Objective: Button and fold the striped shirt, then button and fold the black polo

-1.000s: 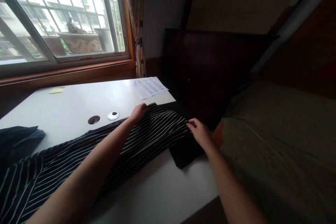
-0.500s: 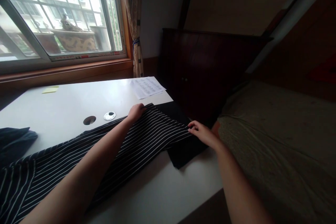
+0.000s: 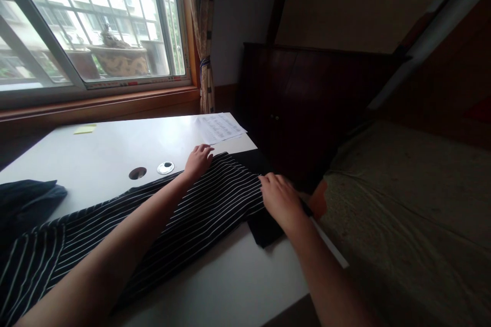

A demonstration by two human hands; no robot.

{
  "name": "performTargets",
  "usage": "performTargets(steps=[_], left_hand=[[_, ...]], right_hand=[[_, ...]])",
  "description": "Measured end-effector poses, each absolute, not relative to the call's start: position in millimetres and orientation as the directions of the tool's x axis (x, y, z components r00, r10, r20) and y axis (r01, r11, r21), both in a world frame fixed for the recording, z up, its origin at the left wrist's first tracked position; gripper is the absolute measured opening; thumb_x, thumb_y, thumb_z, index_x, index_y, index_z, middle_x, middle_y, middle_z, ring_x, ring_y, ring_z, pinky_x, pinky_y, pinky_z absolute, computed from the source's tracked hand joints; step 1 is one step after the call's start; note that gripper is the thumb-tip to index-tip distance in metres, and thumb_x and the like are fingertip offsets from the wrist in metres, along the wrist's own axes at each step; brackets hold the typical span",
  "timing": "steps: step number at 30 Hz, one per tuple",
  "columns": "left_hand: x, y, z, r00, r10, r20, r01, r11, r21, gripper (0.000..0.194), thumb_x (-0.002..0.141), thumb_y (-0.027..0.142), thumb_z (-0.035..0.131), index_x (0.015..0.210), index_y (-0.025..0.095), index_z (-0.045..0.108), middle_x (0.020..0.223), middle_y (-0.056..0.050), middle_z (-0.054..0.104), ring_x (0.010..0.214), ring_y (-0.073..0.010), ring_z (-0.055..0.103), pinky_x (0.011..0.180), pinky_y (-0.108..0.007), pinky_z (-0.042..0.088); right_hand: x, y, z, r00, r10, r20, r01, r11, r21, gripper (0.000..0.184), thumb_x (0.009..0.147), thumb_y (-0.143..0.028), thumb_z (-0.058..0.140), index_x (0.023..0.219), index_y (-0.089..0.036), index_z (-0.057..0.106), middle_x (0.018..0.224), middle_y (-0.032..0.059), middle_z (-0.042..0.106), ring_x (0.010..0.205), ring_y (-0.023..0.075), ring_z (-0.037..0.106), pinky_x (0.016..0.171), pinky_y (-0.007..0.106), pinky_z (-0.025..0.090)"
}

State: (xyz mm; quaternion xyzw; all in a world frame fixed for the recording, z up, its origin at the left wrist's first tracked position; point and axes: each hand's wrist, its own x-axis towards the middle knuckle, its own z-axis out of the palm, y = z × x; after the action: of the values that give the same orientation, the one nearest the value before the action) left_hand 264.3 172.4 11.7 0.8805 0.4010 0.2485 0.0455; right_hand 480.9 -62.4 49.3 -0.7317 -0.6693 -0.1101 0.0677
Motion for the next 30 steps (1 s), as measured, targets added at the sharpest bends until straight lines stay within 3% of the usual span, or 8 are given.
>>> performTargets(steps=[3,6,10,15,18,23,27,30], left_hand=[[246.0,162.5,18.2,0.637,0.663,0.392,0.638,-0.740,0.214,0.039,0.103,0.030,0.041,0.138,0.022,0.055,0.148,-0.010,0.050,0.138,-0.0269,0.043,0.116,-0.046,0.034],[214.5,140.3,17.5,0.693,0.631,0.349,0.616,-0.769,0.169,0.044,0.102,0.036,0.045,0.144,0.023,0.051,0.154,-0.010,0.046,0.146,-0.0300,0.034,0.119,-0.053,0.028],[149.1,94.6,0.5,0.735,0.627,0.260,0.621,-0.775,0.115,0.053,0.104,0.046,0.039,0.152,0.024,0.040,0.160,-0.008,0.038,0.152,-0.0304,0.023,0.121,-0.058,0.021],[58.0,66.6,-23.4,0.701,0.700,0.137,0.699,-0.712,0.068,0.061,0.103,0.059,0.030,0.157,0.031,0.029,0.165,-0.003,0.025,0.153,-0.0293,0.018,0.123,-0.056,0.016],[22.2,81.8,-24.5,0.665,0.737,0.116,0.737,-0.674,0.053,0.061,0.103,0.059,0.029,0.157,0.032,0.026,0.165,-0.002,0.021,0.154,-0.0295,0.014,0.123,-0.058,0.010],[-3.8,114.4,-15.8,0.637,0.770,0.033,0.766,-0.637,0.081,0.061,0.103,0.059,0.024,0.158,0.033,0.021,0.167,0.000,0.014,0.155,-0.0287,0.010,0.122,-0.057,0.015],[-33.3,126.0,-15.5,0.562,0.827,0.009,0.824,-0.561,0.073,0.062,0.103,0.057,0.023,0.159,0.032,0.016,0.167,-0.001,0.015,0.155,-0.0284,0.011,0.120,-0.058,0.018],[-70.6,132.6,-20.7,0.489,0.869,0.074,0.869,-0.493,0.039,0.062,0.103,0.056,0.023,0.159,0.028,0.022,0.166,-0.005,0.021,0.154,-0.0299,0.015,0.118,-0.060,0.022]], right_hand=[[437.5,-36.6,41.9,-0.173,0.954,0.246,0.975,0.201,-0.094,0.045,0.101,-0.035,0.044,0.144,-0.022,0.050,0.149,0.0103,0.051,0.136,0.0285,0.046,0.114,0.045,0.038],[414.0,-16.9,27.1,-0.296,0.940,0.173,0.933,0.323,-0.157,0.060,0.101,-0.053,0.043,0.154,-0.024,0.038,0.163,0.0074,0.032,0.149,0.0273,0.029,0.122,0.048,0.027],[419.3,-9.5,6.9,-0.267,0.964,0.011,0.953,0.266,-0.144,0.071,0.097,-0.066,0.040,0.156,-0.026,0.035,0.167,0.0069,0.018,0.154,0.0302,0.014,0.123,0.054,0.016],[455.0,-13.1,0.1,-0.218,0.969,-0.116,0.967,0.198,-0.163,0.078,0.095,-0.074,0.030,0.159,-0.031,0.023,0.168,0.0038,0.005,0.154,0.0302,0.005,0.123,0.054,0.014],[471.6,-14.3,1.2,-0.173,0.972,-0.161,0.974,0.144,-0.176,0.077,0.096,-0.073,0.024,0.160,-0.031,0.020,0.168,0.0039,0.004,0.154,0.0281,0.005,0.124,0.051,0.013],[482.8,-14.0,-1.5,-0.107,0.977,-0.186,0.987,0.081,-0.141,0.077,0.097,-0.072,0.018,0.161,-0.029,0.016,0.168,0.0024,0.001,0.155,0.0272,0.004,0.124,0.051,0.012],[493.0,-13.9,-5.4,-0.053,0.979,-0.197,0.994,0.033,-0.103,0.079,0.097,-0.071,0.013,0.161,-0.026,0.014,0.168,0.0016,0.001,0.155,0.0265,0.002,0.124,0.052,0.011],[504.4,-14.2,-8.7,-0.009,0.984,-0.180,0.998,-0.002,-0.061,0.076,0.097,-0.068,0.013,0.161,-0.027,0.015,0.168,-0.0005,0.004,0.155,0.0274,0.004,0.124,0.053,0.013]])
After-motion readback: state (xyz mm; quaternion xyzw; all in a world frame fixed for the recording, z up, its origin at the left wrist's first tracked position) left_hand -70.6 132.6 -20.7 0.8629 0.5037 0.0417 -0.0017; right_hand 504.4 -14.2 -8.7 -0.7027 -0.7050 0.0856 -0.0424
